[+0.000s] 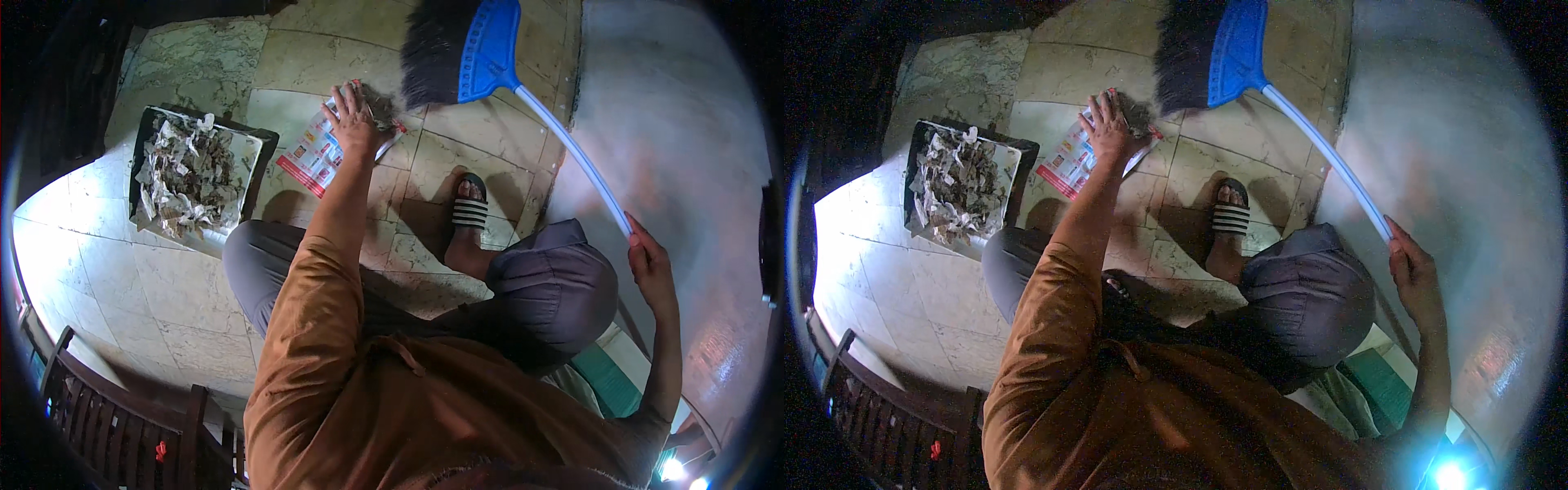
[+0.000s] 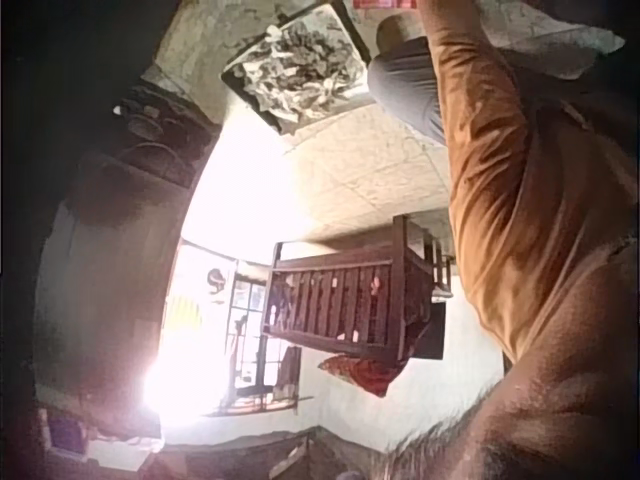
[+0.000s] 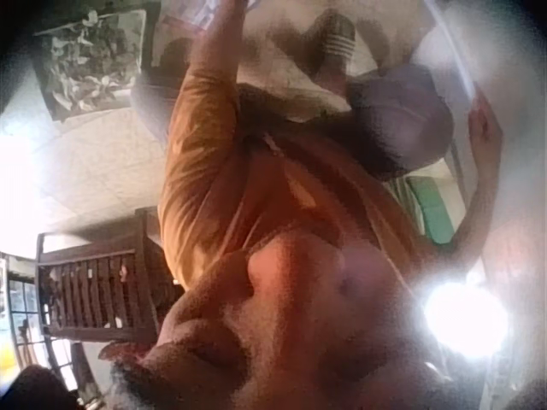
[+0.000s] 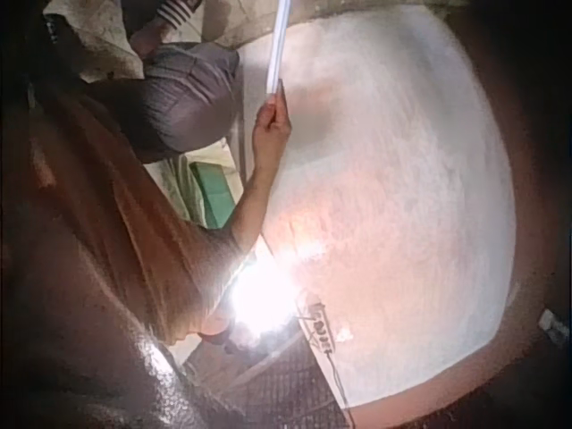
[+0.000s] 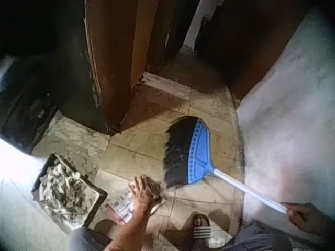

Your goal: The person sweeps paint debris from a tile floor into a paint tray and uses a piece of paper to collect smaller fragments.

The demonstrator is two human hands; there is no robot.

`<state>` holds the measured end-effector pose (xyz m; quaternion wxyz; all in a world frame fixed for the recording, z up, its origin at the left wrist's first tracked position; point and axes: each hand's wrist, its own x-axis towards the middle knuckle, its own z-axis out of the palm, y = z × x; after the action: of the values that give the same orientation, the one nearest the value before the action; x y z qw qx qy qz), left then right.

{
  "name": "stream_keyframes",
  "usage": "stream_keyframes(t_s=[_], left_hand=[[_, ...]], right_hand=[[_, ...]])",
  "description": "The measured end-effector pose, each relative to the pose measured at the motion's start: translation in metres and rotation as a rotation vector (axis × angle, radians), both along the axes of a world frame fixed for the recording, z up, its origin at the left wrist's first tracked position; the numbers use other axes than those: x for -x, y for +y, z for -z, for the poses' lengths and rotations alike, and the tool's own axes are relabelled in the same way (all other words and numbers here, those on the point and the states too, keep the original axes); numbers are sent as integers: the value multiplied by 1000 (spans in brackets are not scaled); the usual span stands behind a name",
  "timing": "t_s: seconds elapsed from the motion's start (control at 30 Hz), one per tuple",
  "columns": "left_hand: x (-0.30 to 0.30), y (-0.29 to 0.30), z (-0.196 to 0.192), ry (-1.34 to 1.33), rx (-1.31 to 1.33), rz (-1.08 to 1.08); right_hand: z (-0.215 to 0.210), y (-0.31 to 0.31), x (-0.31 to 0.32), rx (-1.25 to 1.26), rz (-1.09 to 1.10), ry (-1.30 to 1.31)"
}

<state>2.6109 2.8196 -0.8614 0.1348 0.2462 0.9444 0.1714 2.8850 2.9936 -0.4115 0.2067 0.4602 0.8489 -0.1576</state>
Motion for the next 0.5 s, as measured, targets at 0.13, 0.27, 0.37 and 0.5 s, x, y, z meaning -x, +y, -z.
stream_keyframes(t_s=[0.13,0.27,0.37,0.5], left_hand=[[-3,7,-4,-15,10,23],[-1,6,-1,-49,82,18],[-1,3,1,-4,98,17],[0,9,-10,-52,135,40]], right_hand=[[19,11,-7,-14,-123,48],[20,-5,7,108,17,35],[7,0,11,2,-6,-16],[24,6,11,1,-26,53]])
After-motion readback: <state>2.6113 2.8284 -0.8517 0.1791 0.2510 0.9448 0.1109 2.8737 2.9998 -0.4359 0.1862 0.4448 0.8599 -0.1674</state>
